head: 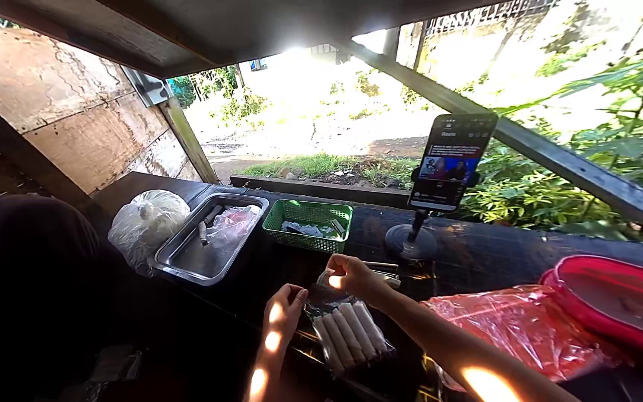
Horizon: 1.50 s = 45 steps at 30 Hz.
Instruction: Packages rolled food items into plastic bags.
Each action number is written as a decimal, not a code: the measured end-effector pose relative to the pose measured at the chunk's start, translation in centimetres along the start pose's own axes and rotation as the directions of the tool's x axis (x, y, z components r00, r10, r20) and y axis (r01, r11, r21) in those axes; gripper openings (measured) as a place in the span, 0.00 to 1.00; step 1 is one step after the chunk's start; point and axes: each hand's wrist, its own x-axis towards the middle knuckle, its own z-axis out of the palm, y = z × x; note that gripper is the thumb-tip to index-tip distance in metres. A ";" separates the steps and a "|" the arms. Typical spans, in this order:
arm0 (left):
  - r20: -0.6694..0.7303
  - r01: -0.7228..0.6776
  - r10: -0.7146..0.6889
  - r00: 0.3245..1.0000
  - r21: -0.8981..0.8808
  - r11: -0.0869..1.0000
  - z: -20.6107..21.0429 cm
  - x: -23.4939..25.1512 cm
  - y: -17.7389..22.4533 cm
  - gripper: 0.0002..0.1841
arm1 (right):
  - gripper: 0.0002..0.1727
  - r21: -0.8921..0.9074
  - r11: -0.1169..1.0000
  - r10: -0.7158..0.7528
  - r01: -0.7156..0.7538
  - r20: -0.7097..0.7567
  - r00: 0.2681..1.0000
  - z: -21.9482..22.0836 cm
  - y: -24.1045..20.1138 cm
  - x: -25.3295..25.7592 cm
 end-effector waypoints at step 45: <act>0.140 0.131 -0.100 0.985 -0.231 0.964 -0.2 0.6 -2.4 0.05 | 0.09 -0.135 0.883 0.450 -0.449 -0.028 0.893 -2.7 3.1 -0.6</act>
